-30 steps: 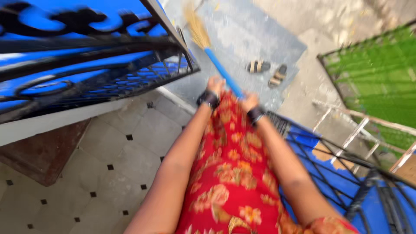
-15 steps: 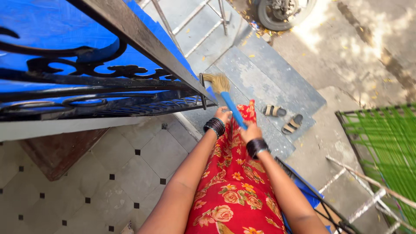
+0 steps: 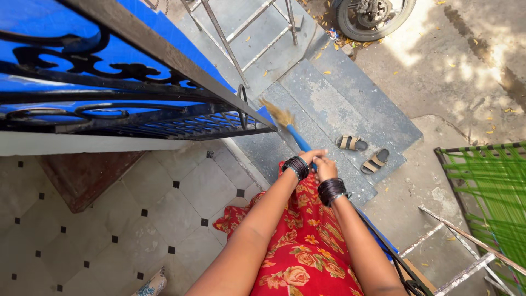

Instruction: The person sweeps the floor using a broom, moving from an indoor hallway area through a metal gate onto a stone landing and steps, and then through multiple interior rooms.

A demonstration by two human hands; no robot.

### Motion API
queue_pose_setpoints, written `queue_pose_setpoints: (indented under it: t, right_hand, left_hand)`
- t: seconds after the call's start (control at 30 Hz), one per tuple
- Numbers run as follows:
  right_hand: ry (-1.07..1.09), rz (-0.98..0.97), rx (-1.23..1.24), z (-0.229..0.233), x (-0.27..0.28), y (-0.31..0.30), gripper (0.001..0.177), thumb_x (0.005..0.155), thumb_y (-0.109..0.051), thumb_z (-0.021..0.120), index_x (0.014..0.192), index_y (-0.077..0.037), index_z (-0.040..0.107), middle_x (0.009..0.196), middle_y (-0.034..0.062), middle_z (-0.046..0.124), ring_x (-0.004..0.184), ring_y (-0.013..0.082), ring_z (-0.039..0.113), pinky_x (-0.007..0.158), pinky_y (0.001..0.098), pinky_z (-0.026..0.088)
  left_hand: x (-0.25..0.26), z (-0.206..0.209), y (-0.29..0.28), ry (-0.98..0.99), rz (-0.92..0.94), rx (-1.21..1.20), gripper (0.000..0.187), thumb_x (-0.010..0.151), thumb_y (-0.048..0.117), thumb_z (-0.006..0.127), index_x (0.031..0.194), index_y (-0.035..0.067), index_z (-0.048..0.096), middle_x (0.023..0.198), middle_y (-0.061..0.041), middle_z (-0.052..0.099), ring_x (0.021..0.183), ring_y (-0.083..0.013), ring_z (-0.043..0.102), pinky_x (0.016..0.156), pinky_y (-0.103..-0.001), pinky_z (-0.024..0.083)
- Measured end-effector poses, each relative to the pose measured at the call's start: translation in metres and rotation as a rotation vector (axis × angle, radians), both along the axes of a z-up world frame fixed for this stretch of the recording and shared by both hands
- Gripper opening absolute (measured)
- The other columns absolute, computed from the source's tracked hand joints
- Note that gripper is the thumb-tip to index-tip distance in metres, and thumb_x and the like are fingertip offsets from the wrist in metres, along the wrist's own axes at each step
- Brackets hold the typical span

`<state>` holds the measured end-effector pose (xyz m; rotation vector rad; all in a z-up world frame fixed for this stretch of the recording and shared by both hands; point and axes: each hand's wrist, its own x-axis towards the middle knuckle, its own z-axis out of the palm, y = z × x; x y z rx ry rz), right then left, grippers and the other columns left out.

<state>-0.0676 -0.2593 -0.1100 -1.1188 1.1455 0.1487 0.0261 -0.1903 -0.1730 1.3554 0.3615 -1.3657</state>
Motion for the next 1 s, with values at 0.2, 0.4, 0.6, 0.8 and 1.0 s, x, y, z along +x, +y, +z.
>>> queue_pose_setpoints:
  t: [0.2,0.4,0.6,0.8,1.0]
  right_hand:
    - [-0.079,0.056,0.249,0.009,-0.010,0.012,0.028,0.095,-0.033,0.065,0.086,-0.008,0.056,0.057,0.0022,0.042,0.036,0.0109,0.035,0.032,0.0285,0.023]
    - [0.031,0.138,0.266,0.055,-0.002,-0.019,0.027,0.091,-0.041,0.058,0.098,-0.015,0.061,0.058,0.0029,0.054,0.038,0.0093,0.033,0.035,0.0268,0.025]
    - [-0.045,0.069,0.284,0.019,-0.033,-0.050,0.047,0.097,-0.050,0.062,0.117,-0.008,0.068,0.059,-0.0012,0.038,0.040,0.0079,0.031,0.036,0.0256,0.026]
    - [-0.093,-0.031,0.141,-0.019,-0.026,-0.065,0.059,0.093,-0.040,0.064,0.143,-0.011,0.051,0.099,0.0052,0.060,0.079,0.0172,0.061,0.064,0.0339,0.054]
    - [-0.352,-0.149,0.594,-0.050,-0.002,-0.053,0.075,0.084,-0.029,0.068,0.148,-0.021,0.031,0.117,0.0168,0.066,0.103,0.0284,0.067,0.089,0.0404,0.057]
  left_hand:
    - [-0.009,0.006,0.007,-0.059,0.430,0.104,0.064,0.064,0.000,0.082,0.116,-0.013,0.047,0.083,-0.022,0.071,0.064,-0.0284,0.073,0.057,-0.043,0.064]
    - [-0.016,0.011,-0.010,-0.021,0.312,0.202,0.029,0.079,0.019,0.069,0.092,-0.005,0.061,0.078,-0.020,0.065,0.061,-0.0310,0.064,0.045,-0.044,0.052]
    - [0.013,0.005,-0.014,0.216,-0.082,0.049,0.022,0.075,0.024,0.069,0.085,0.007,0.060,0.072,-0.010,0.060,0.063,-0.0258,0.062,0.055,-0.044,0.059]
    - [0.002,0.003,-0.015,0.339,0.050,-0.085,0.019,0.078,0.020,0.071,0.089,0.008,0.061,0.073,-0.007,0.060,0.063,-0.0245,0.063,0.056,-0.045,0.060]
    - [-0.057,0.015,-0.032,0.244,0.304,-0.078,0.023,0.078,0.016,0.067,0.096,0.006,0.057,0.078,-0.010,0.060,0.066,-0.0270,0.064,0.056,-0.047,0.061]
